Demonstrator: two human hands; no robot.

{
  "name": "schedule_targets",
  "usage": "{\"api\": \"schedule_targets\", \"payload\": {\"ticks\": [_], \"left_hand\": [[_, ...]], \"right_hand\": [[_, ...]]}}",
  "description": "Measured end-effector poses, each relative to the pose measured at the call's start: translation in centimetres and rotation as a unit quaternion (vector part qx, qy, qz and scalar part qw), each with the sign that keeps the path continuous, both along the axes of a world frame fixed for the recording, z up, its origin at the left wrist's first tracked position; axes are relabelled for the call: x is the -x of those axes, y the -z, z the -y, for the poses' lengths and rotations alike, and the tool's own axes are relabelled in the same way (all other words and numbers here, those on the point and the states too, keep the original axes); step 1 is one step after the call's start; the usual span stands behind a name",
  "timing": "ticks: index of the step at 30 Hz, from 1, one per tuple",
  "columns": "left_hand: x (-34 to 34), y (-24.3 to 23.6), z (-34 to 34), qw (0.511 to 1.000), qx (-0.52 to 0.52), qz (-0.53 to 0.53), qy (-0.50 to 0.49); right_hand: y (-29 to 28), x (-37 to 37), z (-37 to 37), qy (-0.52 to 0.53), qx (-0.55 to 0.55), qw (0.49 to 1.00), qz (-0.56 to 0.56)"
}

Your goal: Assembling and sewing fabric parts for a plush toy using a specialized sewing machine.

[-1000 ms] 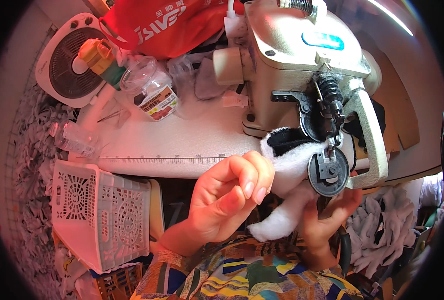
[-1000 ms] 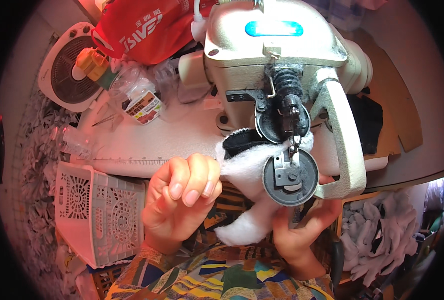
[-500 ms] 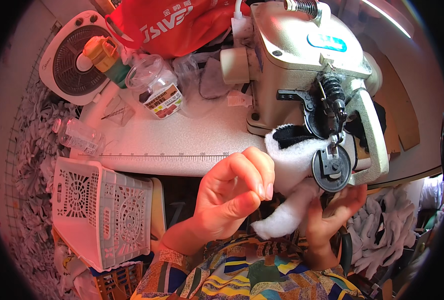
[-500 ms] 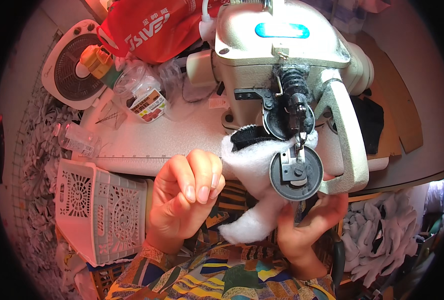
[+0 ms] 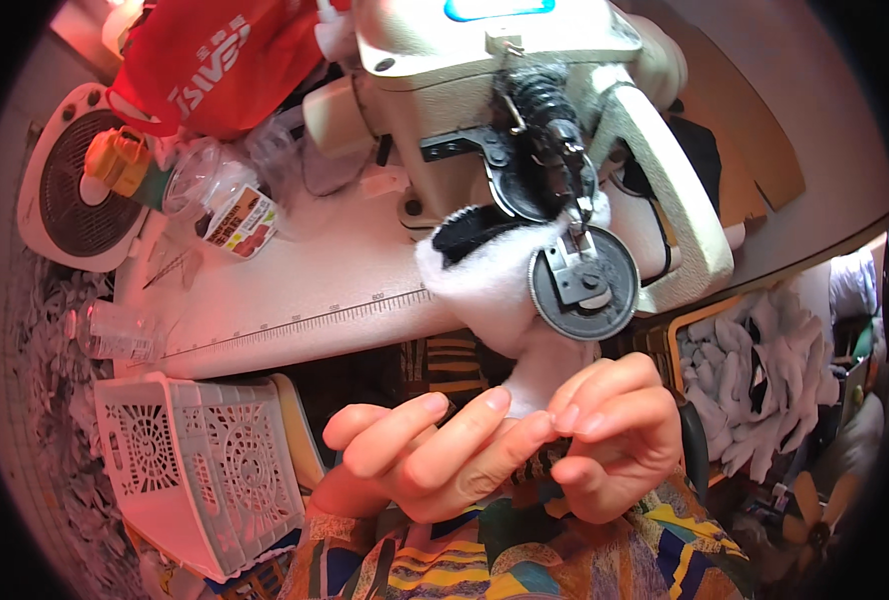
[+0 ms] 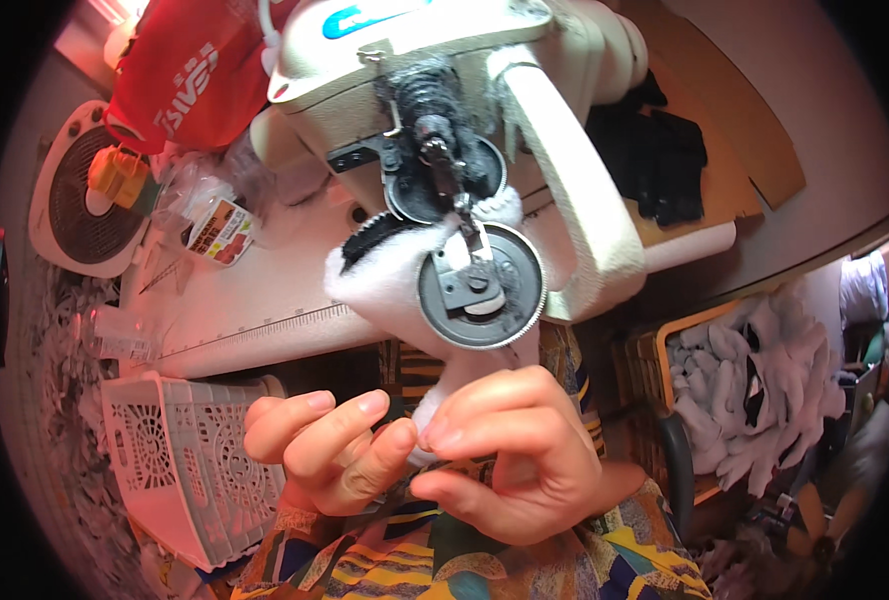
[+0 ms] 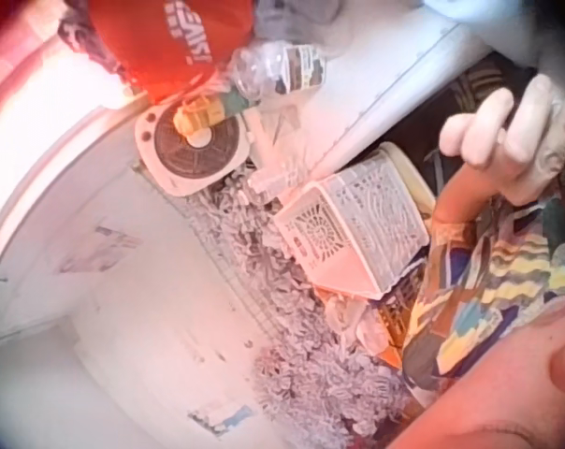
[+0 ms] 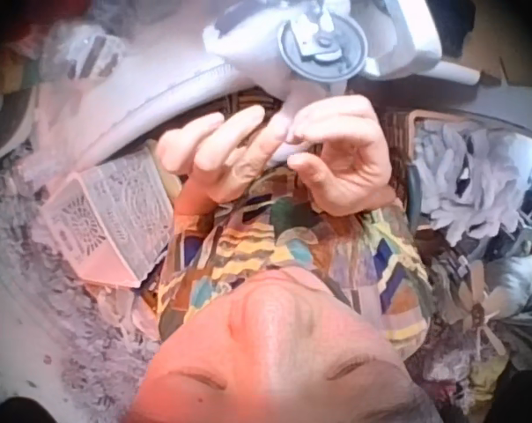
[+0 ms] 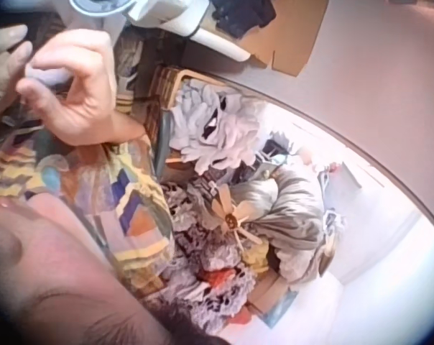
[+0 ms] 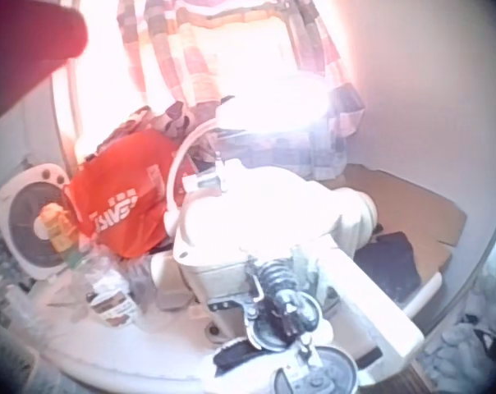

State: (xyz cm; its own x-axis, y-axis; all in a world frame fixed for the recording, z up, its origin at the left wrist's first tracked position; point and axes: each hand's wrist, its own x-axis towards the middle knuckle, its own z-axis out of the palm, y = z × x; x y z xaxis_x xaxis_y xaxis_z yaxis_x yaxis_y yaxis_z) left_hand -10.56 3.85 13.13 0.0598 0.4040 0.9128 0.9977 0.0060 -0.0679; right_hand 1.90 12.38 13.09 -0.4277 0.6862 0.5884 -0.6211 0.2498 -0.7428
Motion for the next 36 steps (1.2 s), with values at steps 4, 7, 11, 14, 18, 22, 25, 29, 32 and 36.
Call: {"api": "schedule_targets", "payload": {"ticks": [4,7,11,14,18,22,25,29,32,36], "left_hand": [[-0.8,0.4,0.1,1.000,-0.008,0.016,-0.026],[-1.3,0.2,0.8,0.998,0.025,0.032,-0.037],[-1.7,0.1,1.0,0.997,0.046,0.047,-0.046],[-1.3,-0.3,1.8,0.994,0.102,0.021,-0.043],[-1.7,0.0,1.4,0.996,0.072,-0.021,-0.039],[-1.0,0.4,0.6,0.997,0.034,-0.060,-0.020],[-0.9,-0.4,1.4,0.992,0.086,-0.087,-0.017],[-1.4,0.3,0.4,0.996,0.032,-0.076,-0.038],[-1.8,0.4,0.4,0.997,0.025,-0.063,-0.046],[-2.2,0.7,0.5,0.998,0.022,-0.040,-0.046]], "right_hand": [[0.0,-0.2,0.0,-0.034,0.027,0.999,0.004],[0.0,-0.3,0.1,-0.048,0.052,0.997,0.002],[-0.1,-0.5,0.0,-0.057,0.065,0.996,0.009],[0.0,-0.4,-0.1,-0.066,0.094,0.993,0.013],[0.1,-0.9,-0.1,-0.070,0.102,0.992,0.000],[0.0,-0.5,-0.2,-0.061,0.100,0.993,0.000],[0.0,-0.4,-0.2,-0.056,0.103,0.993,-0.007],[0.3,-0.3,-0.2,-0.049,0.082,0.995,-0.015],[0.3,-0.2,-0.1,-0.041,0.062,0.997,-0.019],[0.4,0.1,0.0,-0.030,0.049,0.998,-0.025]]}}
